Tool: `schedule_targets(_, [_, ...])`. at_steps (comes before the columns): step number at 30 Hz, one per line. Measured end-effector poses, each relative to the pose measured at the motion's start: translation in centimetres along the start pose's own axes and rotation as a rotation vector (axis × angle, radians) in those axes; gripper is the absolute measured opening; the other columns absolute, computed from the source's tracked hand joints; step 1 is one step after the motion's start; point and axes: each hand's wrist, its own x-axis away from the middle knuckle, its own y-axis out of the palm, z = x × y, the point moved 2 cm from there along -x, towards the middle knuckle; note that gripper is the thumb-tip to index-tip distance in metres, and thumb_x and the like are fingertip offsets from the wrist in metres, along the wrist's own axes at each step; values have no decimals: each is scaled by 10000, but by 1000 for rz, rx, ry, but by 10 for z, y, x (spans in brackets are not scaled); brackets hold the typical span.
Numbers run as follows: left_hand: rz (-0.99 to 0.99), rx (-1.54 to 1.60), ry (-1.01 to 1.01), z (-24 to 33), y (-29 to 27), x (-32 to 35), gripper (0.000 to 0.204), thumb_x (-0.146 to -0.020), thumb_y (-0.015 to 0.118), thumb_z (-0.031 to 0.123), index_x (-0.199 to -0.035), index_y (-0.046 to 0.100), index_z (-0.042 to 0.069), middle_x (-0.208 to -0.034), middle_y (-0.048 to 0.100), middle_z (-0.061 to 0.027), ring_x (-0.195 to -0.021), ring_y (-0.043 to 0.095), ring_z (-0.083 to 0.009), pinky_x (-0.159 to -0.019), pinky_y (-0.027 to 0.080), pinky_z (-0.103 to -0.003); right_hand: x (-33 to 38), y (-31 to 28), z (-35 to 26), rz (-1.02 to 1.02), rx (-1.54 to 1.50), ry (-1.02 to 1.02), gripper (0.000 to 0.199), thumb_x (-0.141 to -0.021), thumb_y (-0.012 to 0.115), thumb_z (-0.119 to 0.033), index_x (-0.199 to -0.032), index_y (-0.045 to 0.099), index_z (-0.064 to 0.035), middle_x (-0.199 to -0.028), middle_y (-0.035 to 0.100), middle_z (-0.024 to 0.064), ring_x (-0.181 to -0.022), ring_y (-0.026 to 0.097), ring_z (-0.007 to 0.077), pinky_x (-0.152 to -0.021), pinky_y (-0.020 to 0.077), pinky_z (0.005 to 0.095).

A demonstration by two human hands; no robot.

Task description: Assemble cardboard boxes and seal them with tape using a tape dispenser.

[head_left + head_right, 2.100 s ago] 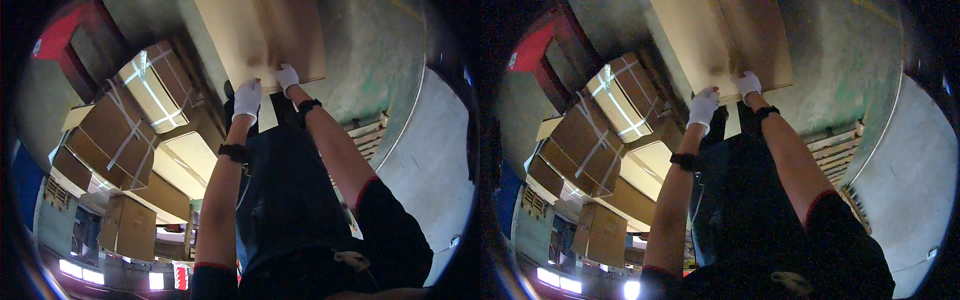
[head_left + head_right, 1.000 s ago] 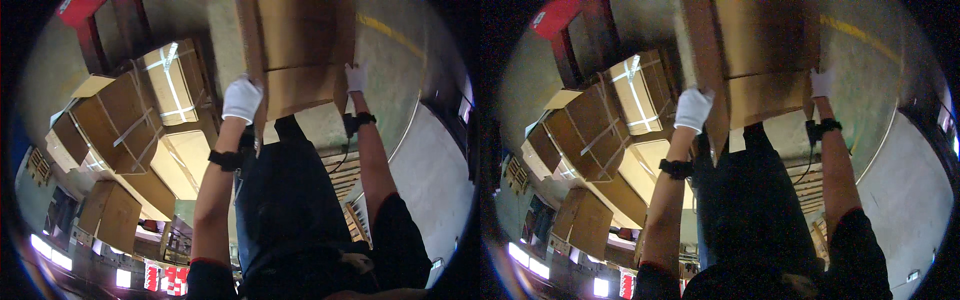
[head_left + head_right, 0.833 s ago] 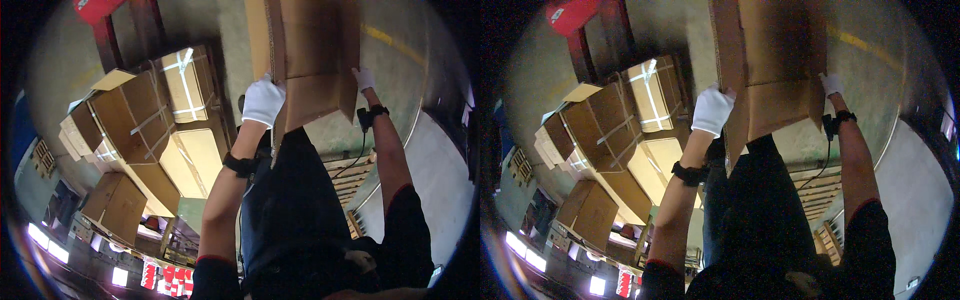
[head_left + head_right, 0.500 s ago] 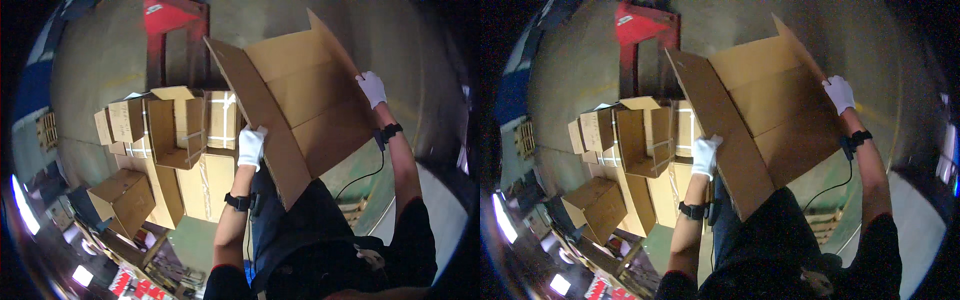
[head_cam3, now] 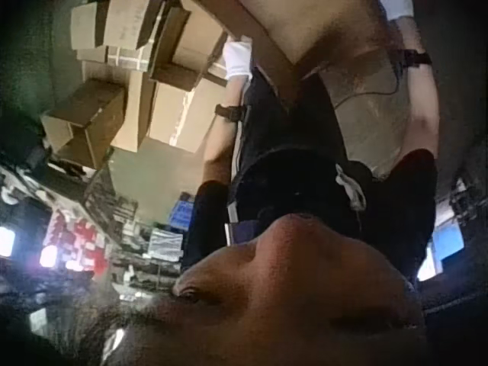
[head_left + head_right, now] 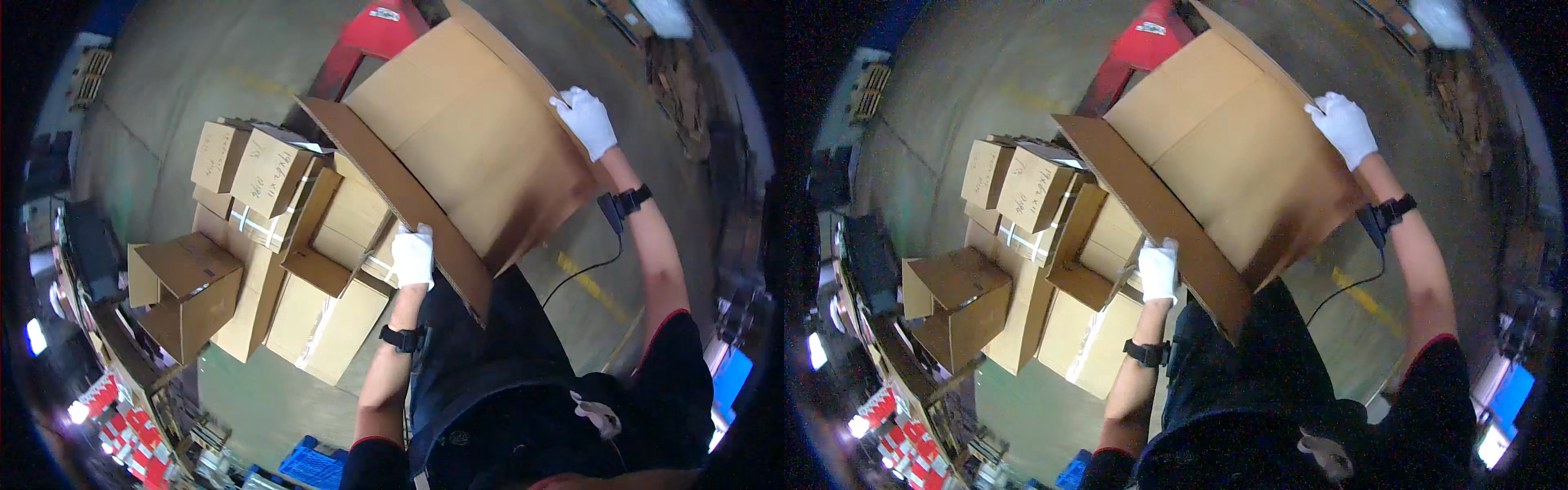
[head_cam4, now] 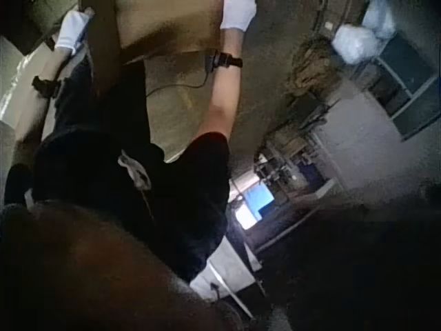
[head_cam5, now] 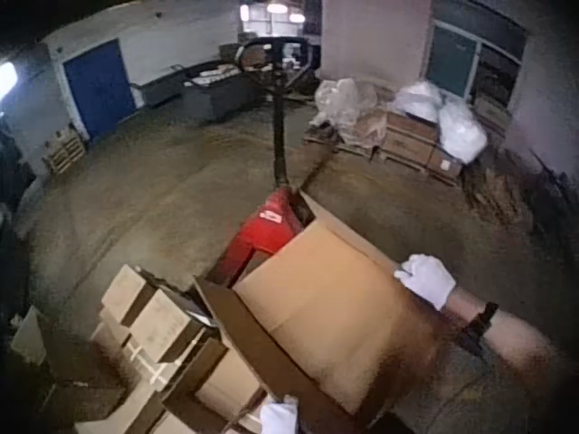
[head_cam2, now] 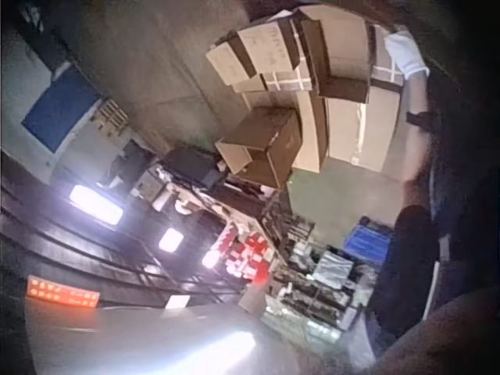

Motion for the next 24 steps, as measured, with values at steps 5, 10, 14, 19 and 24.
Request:
schedule_targets(5, [79,26,-190,32,-16,-73,336,-841,496,230,-992,592,-54,-795,617,-292,-753,611,-440,-678,486,-470,-123,-2,-55,49,-39,-186,347,-885,490,-330,-965,651,-34,-987,608,195,-911,586,371,-822,469,442])
schedule_targets(10, [234,197,-8,50,-4,-163,528,-871,523,344,-1222,480,-47,-900,649,-248,-771,640,-371,-691,503,-436,-230,26,-107,65,-72,-333,346,-891,463,-335,-1012,642,-64,-1024,605,194,-925,583,381,-834,468,436])
schedule_targets(14, [-70,31,-127,93,34,-192,581,-889,567,364,-1318,434,-5,-1145,605,-212,-1053,595,-310,-874,483,-360,-247,71,-145,-106,62,-579,300,-865,454,-315,-873,652,-90,-898,629,194,-842,603,368,-742,486,465])
schedule_targets(19, [-103,-31,129,47,76,-138,368,-877,514,286,-1128,602,31,-1079,606,-226,-1009,582,-377,-901,463,-419,-139,137,-165,-562,-7,-991,297,-819,449,-257,-674,631,-72,-729,623,197,-632,593,379,-594,469,486])
schedule_targets(24, [-220,-160,-376,-33,52,-14,326,-881,477,277,-1101,619,84,-1048,623,-201,-993,581,-373,-871,461,-428,-19,190,-95,-1143,340,-1003,218,-726,515,-260,-706,678,-117,-801,655,153,-731,620,367,-679,495,473])
